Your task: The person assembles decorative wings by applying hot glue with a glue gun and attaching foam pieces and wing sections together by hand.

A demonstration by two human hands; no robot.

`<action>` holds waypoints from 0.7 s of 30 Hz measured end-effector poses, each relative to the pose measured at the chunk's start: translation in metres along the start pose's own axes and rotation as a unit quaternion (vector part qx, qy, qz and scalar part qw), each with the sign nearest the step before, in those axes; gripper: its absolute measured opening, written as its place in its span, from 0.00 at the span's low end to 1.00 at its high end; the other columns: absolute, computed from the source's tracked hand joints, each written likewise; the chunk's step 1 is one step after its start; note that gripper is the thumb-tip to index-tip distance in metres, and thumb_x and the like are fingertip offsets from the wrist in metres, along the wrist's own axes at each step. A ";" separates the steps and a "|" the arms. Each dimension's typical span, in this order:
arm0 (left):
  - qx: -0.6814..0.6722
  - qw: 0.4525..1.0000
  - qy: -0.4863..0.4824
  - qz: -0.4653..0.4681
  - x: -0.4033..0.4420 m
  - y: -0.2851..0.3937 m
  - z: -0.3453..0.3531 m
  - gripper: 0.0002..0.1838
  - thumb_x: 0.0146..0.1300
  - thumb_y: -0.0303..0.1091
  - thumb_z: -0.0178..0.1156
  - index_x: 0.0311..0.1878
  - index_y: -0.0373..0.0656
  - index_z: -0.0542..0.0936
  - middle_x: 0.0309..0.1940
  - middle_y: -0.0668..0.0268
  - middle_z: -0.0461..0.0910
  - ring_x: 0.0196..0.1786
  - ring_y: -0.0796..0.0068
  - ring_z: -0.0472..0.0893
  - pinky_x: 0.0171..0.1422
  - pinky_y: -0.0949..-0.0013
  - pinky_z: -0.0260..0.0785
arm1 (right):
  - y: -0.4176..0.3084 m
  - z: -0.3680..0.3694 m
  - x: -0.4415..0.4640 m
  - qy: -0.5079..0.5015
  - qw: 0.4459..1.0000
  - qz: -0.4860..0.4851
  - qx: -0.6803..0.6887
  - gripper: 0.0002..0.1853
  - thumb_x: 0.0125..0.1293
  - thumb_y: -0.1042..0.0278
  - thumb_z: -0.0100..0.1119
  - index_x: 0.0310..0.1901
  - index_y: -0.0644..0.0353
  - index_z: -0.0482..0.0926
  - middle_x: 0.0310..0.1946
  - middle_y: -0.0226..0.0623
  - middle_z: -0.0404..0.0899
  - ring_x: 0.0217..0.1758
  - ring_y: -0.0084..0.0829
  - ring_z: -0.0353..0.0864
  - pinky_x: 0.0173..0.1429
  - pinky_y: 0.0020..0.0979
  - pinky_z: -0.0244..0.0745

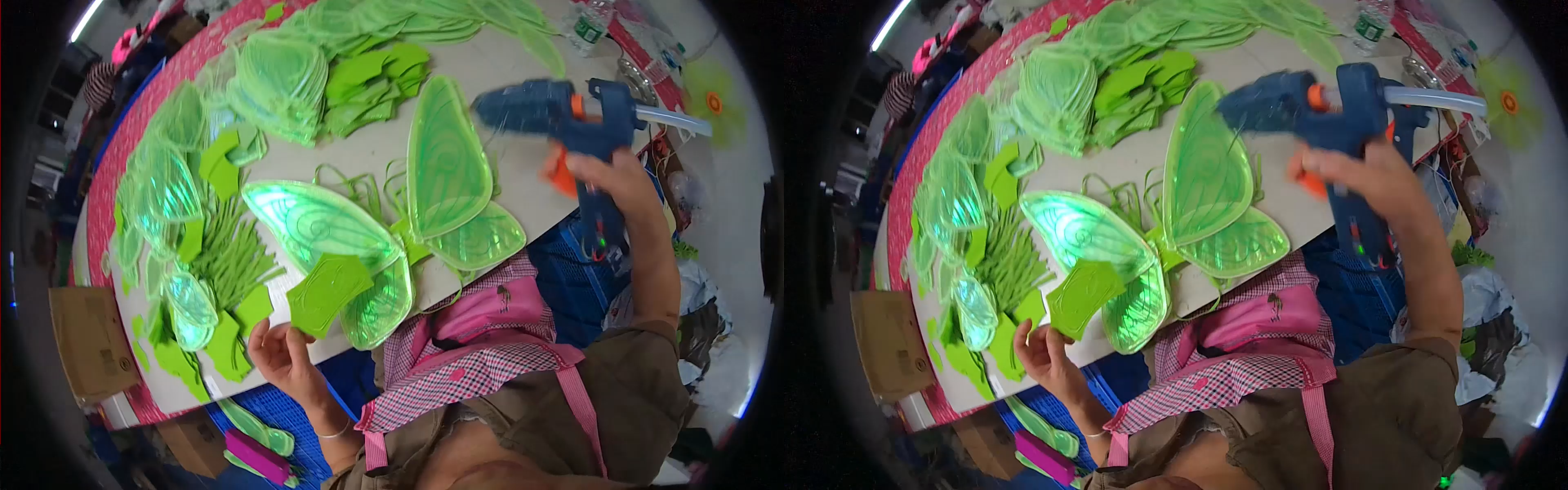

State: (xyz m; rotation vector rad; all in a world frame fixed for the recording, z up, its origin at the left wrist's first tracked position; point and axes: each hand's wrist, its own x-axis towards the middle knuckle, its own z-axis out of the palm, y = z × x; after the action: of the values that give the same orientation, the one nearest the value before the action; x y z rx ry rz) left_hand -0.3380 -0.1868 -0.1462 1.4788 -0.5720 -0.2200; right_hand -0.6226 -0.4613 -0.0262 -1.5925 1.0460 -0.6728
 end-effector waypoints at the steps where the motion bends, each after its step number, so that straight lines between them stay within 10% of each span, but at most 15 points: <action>1: -0.019 1.000 -0.001 -0.004 0.003 0.004 0.002 0.18 0.61 0.20 0.53 0.55 0.40 0.66 0.29 0.66 0.74 0.28 0.80 0.72 0.32 0.76 0.66 | 0.022 -0.015 0.021 0.034 0.998 -0.050 -0.013 0.19 0.52 0.63 0.66 0.43 0.62 0.74 0.33 0.30 0.78 0.35 0.21 0.75 0.40 0.23 0.69; 9: -0.080 0.993 -0.080 -0.025 0.022 0.017 0.068 0.19 0.59 0.19 0.54 0.54 0.39 0.66 0.29 0.64 0.75 0.27 0.78 0.73 0.33 0.75 0.67 | 0.116 -0.055 0.093 0.200 0.973 0.027 -0.108 0.23 0.53 0.57 0.67 0.45 0.65 0.76 0.38 0.32 0.76 0.37 0.23 0.73 0.43 0.25 0.69; 13: -0.116 0.986 -0.104 -0.062 0.018 0.019 0.076 0.19 0.60 0.19 0.54 0.54 0.39 0.66 0.28 0.66 0.75 0.27 0.80 0.73 0.31 0.76 0.66 | 0.129 -0.034 0.043 0.396 0.845 -0.218 -0.286 0.15 0.54 0.62 0.66 0.39 0.61 0.75 0.31 0.35 0.75 0.35 0.29 0.73 0.44 0.28 0.67; 15: -0.132 0.978 -0.126 -0.098 0.013 0.018 0.078 0.19 0.60 0.19 0.54 0.54 0.39 0.66 0.28 0.66 0.75 0.27 0.81 0.72 0.31 0.77 0.66 | 0.106 0.015 0.005 0.280 0.908 -0.242 -0.196 0.12 0.53 0.67 0.65 0.37 0.59 0.75 0.32 0.35 0.74 0.37 0.33 0.73 0.46 0.31 0.67; 21: -0.181 0.965 -0.144 -0.124 0.006 0.020 0.090 0.19 0.59 0.19 0.55 0.54 0.37 0.66 0.29 0.62 0.76 0.26 0.77 0.74 0.31 0.74 0.70 | 0.086 0.081 -0.015 0.091 0.746 -0.587 -0.302 0.11 0.49 0.69 0.62 0.36 0.56 0.76 0.35 0.29 0.75 0.36 0.28 0.74 0.42 0.34 0.66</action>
State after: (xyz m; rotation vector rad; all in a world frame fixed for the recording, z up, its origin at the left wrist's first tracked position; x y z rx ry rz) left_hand -0.3808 -0.2657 -0.1265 1.1636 -0.5429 -0.7079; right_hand -0.5860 -0.4154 -0.1296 -2.8146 0.2183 -1.4258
